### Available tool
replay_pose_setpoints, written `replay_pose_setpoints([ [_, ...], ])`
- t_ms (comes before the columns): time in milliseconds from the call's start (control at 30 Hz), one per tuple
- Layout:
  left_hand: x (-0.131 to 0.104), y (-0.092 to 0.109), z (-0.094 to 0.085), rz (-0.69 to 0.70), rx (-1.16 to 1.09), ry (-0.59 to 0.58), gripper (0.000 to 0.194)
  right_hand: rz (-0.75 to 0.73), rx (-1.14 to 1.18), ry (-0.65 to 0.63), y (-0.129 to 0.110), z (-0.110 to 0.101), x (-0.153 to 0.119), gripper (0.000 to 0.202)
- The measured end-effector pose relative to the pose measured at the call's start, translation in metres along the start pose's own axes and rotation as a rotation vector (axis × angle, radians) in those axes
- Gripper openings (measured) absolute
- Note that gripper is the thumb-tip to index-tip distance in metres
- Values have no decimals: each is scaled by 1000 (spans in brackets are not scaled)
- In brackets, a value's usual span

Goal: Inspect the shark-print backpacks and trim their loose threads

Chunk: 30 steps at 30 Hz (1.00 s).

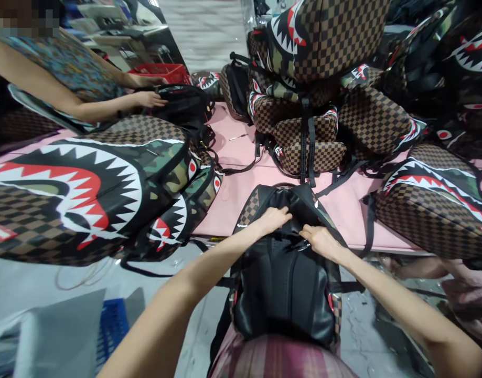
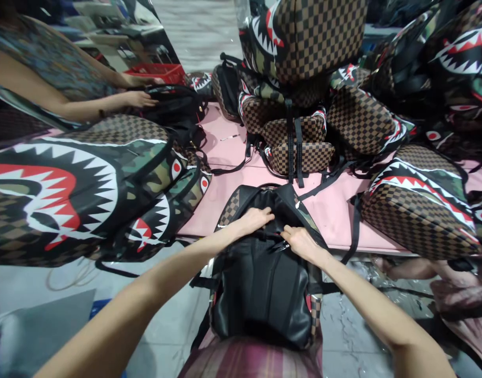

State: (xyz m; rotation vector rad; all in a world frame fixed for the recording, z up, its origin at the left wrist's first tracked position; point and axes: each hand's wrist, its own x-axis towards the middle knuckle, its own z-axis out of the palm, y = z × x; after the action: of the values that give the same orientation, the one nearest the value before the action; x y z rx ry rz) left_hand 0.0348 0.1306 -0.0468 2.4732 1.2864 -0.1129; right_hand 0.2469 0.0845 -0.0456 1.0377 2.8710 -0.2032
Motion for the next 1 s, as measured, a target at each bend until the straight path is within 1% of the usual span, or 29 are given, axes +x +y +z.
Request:
replay_pose_setpoints([
  [67, 21, -6, -5, 141, 15, -38, 18, -26, -10, -31, 5, -7, 5, 31],
  [133, 37, -8, -5, 232, 21, -73, 15, -57, -15, -50, 7, -11, 7, 30],
  [233, 47, -9, 3, 254, 16, -89, 3, -81, 1, -68, 10, -13, 9, 29],
  [333, 42, -12, 10, 170, -11, -59, 13, -44, 81, -72, 22, -12, 14, 35],
  [400, 34, -13, 14, 65, -39, -25, 19, -2, 174, -32, 34, -13, 22, 41],
  [467, 25, -13, 17, -55, -75, 5, 23, 69, 228, 32, 44, -17, 33, 40],
  [533, 18, -11, 20, -167, -120, 24, 25, 162, 185, 63, 49, -23, 46, 32],
  [567, 16, -10, 22, -216, -144, 29, 25, 203, 134, 58, 49, -27, 53, 32],
  [633, 13, -6, 24, -301, -194, 33, 24, 239, 26, 28, 46, -33, 66, 39],
  [700, 13, -3, 25, -370, -241, 34, 22, 207, -49, 5, 44, -36, 76, 34],
  [800, 12, 1, 26, -441, -305, 50, 20, 51, -58, -38, 45, -33, 85, 19],
  [867, 10, 1, 25, -462, -346, 62, 20, -40, -24, -69, 48, -27, 89, 16],
  [1000, 8, 1, 23, -459, -417, 86, 20, -99, 26, -80, 50, -20, 98, 15],
])
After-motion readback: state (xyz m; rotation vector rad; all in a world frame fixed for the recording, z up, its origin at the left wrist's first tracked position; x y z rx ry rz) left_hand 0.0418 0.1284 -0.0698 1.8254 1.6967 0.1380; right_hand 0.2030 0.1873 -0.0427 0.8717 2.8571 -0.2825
